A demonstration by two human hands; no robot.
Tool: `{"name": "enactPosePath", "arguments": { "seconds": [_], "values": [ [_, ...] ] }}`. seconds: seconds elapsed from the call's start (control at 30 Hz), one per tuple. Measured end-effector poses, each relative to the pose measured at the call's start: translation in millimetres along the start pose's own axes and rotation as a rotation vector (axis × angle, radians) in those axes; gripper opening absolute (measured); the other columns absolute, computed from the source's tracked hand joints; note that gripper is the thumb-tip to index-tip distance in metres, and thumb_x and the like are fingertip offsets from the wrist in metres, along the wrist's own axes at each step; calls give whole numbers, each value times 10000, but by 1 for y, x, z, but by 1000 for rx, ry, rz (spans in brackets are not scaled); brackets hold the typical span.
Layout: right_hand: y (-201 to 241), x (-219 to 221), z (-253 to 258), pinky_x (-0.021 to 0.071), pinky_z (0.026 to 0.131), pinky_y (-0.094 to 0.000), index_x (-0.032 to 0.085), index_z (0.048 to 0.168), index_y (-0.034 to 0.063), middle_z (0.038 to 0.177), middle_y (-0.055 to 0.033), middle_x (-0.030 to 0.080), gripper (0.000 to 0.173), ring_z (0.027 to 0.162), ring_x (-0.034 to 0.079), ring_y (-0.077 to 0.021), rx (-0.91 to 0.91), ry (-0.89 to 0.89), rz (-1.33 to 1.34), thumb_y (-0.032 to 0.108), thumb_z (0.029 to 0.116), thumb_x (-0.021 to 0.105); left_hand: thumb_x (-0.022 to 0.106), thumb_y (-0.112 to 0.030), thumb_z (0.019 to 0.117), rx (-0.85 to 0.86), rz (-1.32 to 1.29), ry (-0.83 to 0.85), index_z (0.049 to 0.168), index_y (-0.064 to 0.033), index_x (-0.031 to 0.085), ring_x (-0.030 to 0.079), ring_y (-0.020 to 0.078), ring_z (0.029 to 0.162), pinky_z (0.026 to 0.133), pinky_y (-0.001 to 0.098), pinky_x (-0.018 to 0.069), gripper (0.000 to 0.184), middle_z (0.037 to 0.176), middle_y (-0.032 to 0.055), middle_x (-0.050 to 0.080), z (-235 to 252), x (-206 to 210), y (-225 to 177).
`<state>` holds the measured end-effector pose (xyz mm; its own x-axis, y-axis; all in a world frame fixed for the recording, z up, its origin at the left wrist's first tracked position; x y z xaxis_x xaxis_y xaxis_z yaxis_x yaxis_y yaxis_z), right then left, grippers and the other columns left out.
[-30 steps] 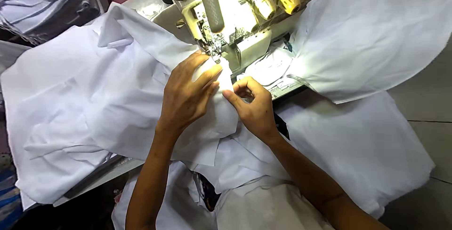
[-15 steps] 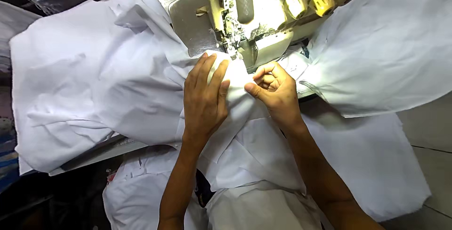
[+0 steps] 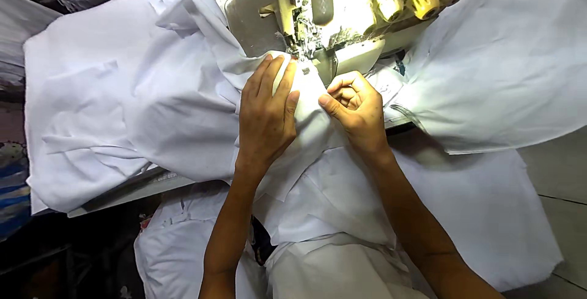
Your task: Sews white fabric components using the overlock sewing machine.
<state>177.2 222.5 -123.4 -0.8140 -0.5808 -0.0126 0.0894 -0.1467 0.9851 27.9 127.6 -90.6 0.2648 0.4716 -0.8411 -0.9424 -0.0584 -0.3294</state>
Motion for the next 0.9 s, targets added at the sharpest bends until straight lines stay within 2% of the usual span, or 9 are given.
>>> {"name": "enactPosePath", "arguments": {
  "seconds": [0.17, 0.27, 0.33, 0.43, 0.53, 0.63, 0.7, 0.8, 0.9],
  "values": [
    [-4, -1, -18, 531, 595, -191, 595, 1119, 106, 910, 1, 654, 157, 730, 636, -62, 15, -43, -113, 186, 1002, 662, 356, -234, 1088, -48, -36, -47, 1497, -59, 518, 329, 306, 1518, 1246, 532, 233, 473, 1583, 130, 451, -10, -3, 6],
    [-11, -4, -31, 570, 675, -216, 636, 1099, 92, 930, -2, 673, 161, 778, 658, -69, 19, -64, -167, 186, 983, 695, 411, -248, 1083, -222, -110, -232, 1449, -72, 558, 450, 267, 1406, 1145, 457, 382, 432, 1513, 121, 501, -38, -16, 18],
    [-13, -4, -32, 575, 700, -218, 662, 1092, 97, 962, -1, 692, 162, 810, 668, -65, 26, -63, -189, 193, 971, 711, 458, -288, 1082, -389, -237, -329, 1458, -59, 507, 517, 207, 1300, 1060, 381, 455, 443, 1434, 110, 531, -64, -16, 29],
    [-9, -2, -24, 586, 753, -240, 706, 1114, 93, 1061, -17, 702, 215, 902, 679, -82, -2, -50, -213, 246, 964, 726, 525, -349, 1060, -629, -538, -298, 1476, -70, 432, 606, 99, 1090, 928, 306, 535, 510, 1257, 46, 583, -92, 3, 43],
    [0, 1, -14, 556, 636, -215, 674, 1069, 110, 973, -1, 684, 217, 791, 660, -63, -5, -50, -227, 286, 955, 733, 605, -325, 1023, -713, -584, -208, 1318, -62, 550, 626, 70, 841, 756, 267, 542, 399, 985, 17, 632, -93, 12, 42],
    [8, 1, -10, 520, 573, -207, 668, 932, 106, 863, 3, 664, 134, 704, 626, -66, 11, -41, -195, 221, 950, 736, 557, -271, 1050, -617, -702, -258, 1101, -126, 630, 621, -1, 788, 717, 215, 546, 171, 876, -82, 631, -91, -3, 44],
    [11, 1, -12, 505, 549, -196, 649, 882, 104, 810, 3, 654, 138, 658, 610, -62, 47, -24, -166, 183, 935, 749, 508, -258, 1067, -589, -790, -300, 1081, -163, 643, 632, -15, 823, 754, 215, 559, 166, 895, -119, 640, -92, -19, 50],
    [12, 5, -13, 440, 466, -196, 628, 851, 99, 699, -1, 622, 169, 544, 555, -66, 96, -29, -132, 159, 916, 772, 476, -253, 1077, -659, -838, -304, 974, -197, 630, 610, -27, 685, 630, 176, 538, 193, 763, -131, 616, -87, -32, 52],
    [13, 6, -14, 499, 487, -206, 575, 995, 100, 742, -13, 662, 225, 570, 610, -76, 78, -38, -112, 117, 906, 780, 514, -300, 1071, -749, -490, -143, 1074, -148, 613, 603, 28, 635, 581, 232, 520, 182, 745, -52, 606, -88, -37, 50]
  ]
}}
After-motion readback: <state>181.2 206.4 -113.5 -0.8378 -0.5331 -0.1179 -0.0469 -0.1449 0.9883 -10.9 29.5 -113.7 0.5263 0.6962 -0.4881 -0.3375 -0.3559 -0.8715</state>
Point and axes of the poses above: each hand's wrist, its own z-axis towards the middle knuckle, its own x-axis out of the palm, y = z × x, the point moved 4 cm from there along z, towards the middle knuckle
